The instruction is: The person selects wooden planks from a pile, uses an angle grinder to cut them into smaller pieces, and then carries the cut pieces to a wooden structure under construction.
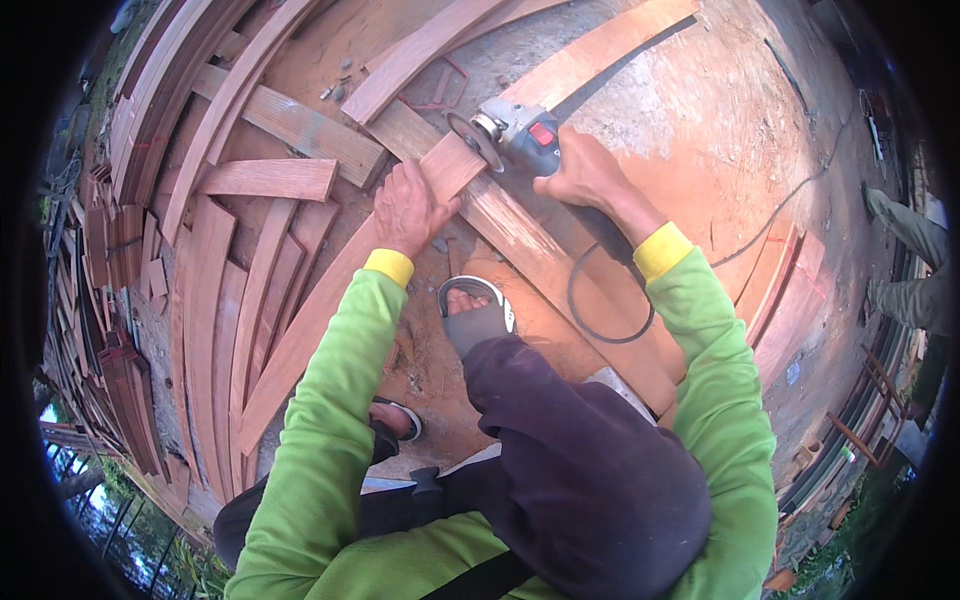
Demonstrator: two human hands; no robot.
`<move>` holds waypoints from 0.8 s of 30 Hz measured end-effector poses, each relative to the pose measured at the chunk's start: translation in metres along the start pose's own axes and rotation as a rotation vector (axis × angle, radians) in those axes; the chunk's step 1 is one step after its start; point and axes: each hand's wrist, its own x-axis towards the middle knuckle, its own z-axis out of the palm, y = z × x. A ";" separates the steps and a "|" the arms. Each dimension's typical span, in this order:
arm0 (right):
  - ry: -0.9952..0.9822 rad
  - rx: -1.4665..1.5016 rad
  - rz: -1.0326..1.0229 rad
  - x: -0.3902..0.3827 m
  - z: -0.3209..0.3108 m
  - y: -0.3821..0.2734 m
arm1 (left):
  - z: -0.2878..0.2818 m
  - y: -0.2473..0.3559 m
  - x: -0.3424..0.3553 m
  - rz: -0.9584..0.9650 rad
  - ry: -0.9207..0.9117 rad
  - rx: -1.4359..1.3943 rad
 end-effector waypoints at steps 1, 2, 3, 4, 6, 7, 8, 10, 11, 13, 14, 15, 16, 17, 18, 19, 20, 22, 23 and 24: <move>0.000 0.006 0.008 0.001 0.000 -0.001 | 0.001 0.000 0.000 0.005 0.009 0.008; 0.007 0.001 -0.004 0.002 0.001 0.000 | 0.001 0.000 0.000 0.001 0.005 0.004; 0.014 -0.004 -0.015 0.004 0.003 0.004 | -0.001 0.001 0.001 -0.002 0.001 0.000; 0.021 -0.007 -0.026 0.007 0.003 0.006 | -0.001 0.002 0.001 -0.004 -0.004 -0.004; 0.009 0.003 -0.035 0.008 0.002 0.004 | 0.001 0.000 0.001 -0.001 0.006 -0.001; 0.003 0.009 -0.039 0.008 0.002 0.004 | 0.003 -0.001 0.001 0.002 0.010 0.001; 0.004 0.001 -0.037 0.010 0.003 0.007 | 0.003 0.000 0.001 0.008 0.022 0.005; 0.008 -0.014 -0.032 0.012 0.005 0.013 | 0.004 0.001 0.001 0.023 0.045 0.013; 0.006 -0.022 -0.028 0.010 0.005 0.010 | 0.004 0.000 0.001 0.023 0.044 0.014; 0.002 -0.038 -0.021 0.007 0.000 0.002 | 0.003 -0.003 -0.001 0.022 0.042 0.018; -0.003 -0.041 -0.013 0.005 -0.001 0.002 | 0.004 -0.003 0.000 0.024 0.040 0.020; -0.008 -0.042 -0.006 0.003 -0.002 0.002 | 0.004 -0.002 0.000 0.025 0.039 0.022; -0.013 -0.044 0.002 0.002 -0.002 0.003 | 0.005 -0.002 0.000 0.027 0.038 0.024; -0.007 -0.035 -0.005 0.000 -0.001 0.005 | 0.005 -0.001 0.001 0.023 0.036 0.025; -0.001 -0.026 -0.011 -0.001 0.000 0.008 | 0.004 0.000 0.001 0.020 0.034 0.027; 0.006 -0.016 -0.016 -0.003 0.000 0.011 | 0.004 0.000 0.001 0.018 0.031 0.029; 0.004 -0.027 -0.009 -0.004 0.000 0.012 | 0.005 0.000 0.001 0.018 0.038 0.036; 0.001 -0.046 0.009 -0.008 -0.001 0.013 | 0.008 -0.002 0.001 0.022 0.050 0.050; -0.006 -0.028 0.002 -0.010 -0.002 0.014 | 0.007 -0.002 0.002 0.017 0.042 0.055; -0.011 -0.008 -0.004 -0.012 -0.003 0.015 | 0.007 -0.001 0.002 0.013 0.033 0.061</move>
